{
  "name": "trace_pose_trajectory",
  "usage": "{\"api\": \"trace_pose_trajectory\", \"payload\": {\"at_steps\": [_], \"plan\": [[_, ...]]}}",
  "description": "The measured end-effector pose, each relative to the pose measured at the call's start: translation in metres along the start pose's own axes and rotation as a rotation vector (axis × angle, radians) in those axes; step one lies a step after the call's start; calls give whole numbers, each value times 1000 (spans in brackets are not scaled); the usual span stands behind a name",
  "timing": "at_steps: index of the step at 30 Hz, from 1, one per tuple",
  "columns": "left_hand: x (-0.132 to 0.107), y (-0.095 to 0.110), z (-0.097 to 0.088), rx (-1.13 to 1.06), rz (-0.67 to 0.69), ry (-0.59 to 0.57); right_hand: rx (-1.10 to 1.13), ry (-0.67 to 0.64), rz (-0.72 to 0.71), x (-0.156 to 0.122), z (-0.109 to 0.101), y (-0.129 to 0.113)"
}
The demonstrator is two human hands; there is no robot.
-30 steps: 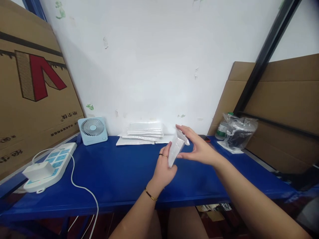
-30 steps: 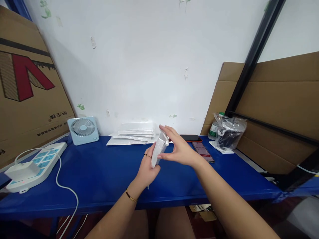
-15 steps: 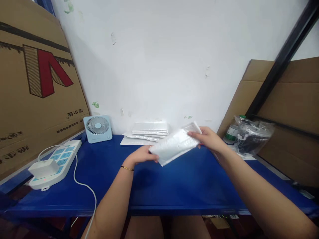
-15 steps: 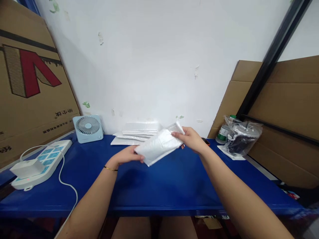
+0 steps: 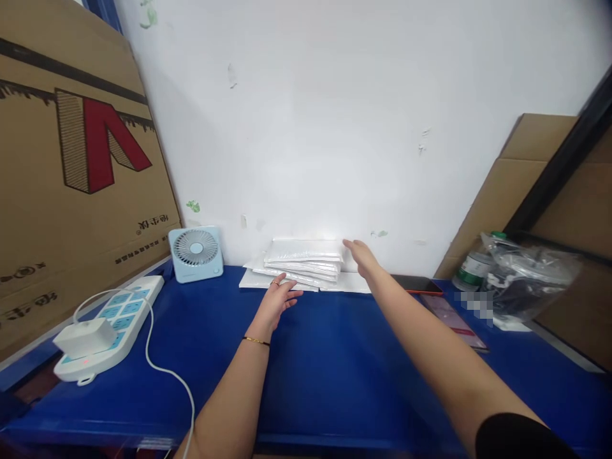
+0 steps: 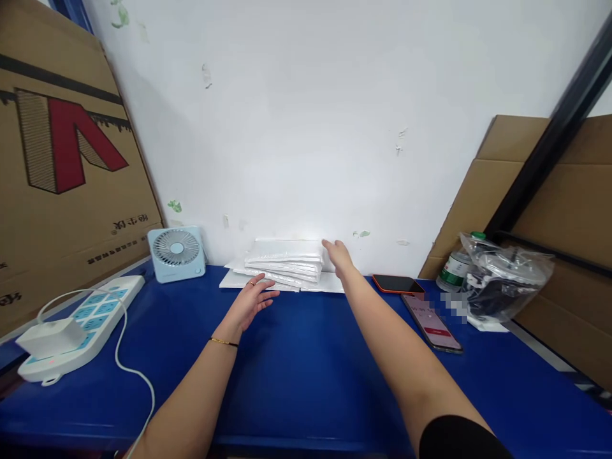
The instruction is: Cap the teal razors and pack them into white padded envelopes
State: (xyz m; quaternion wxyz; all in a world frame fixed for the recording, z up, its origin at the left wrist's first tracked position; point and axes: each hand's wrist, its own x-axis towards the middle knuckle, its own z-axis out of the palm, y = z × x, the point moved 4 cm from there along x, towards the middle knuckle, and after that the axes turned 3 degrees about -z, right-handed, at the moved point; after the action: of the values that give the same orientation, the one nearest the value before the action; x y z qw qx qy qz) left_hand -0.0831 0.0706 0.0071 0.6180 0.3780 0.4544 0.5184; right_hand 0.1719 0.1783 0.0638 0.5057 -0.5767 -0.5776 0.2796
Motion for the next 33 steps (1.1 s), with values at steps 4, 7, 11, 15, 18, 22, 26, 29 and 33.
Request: {"api": "trace_pose_trajectory", "payload": {"at_steps": [4, 7, 11, 15, 18, 22, 26, 29, 33], "plan": [[-2, -4, 10, 47, -30, -63, -425, -155, -80, -19, -39, 40], [-3, -7, 12, 85, -55, -59, -704, -319, -132, -40, -48, 65], [1, -15, 10, 135, -79, -38, -1000, -386, -202, -68, -51, 77], [0, -24, 14, 223, -98, -83, -1181, -390, -249, -100, -71, 70], [-14, -32, 28, 357, -182, -257, -1253, -331, -311, -133, -95, 61], [-45, -46, 62, 362, -279, -526, -988, -239, -330, -182, -107, 47], [-49, -46, 85, -98, -60, -303, -841, -290, -514, -218, -70, 19], [-39, -38, 79, -376, 96, -88, -766, -346, -604, -221, -39, 1], [-31, -8, 60, -374, 315, 20, -485, -489, -534, -205, -24, 6]]}}
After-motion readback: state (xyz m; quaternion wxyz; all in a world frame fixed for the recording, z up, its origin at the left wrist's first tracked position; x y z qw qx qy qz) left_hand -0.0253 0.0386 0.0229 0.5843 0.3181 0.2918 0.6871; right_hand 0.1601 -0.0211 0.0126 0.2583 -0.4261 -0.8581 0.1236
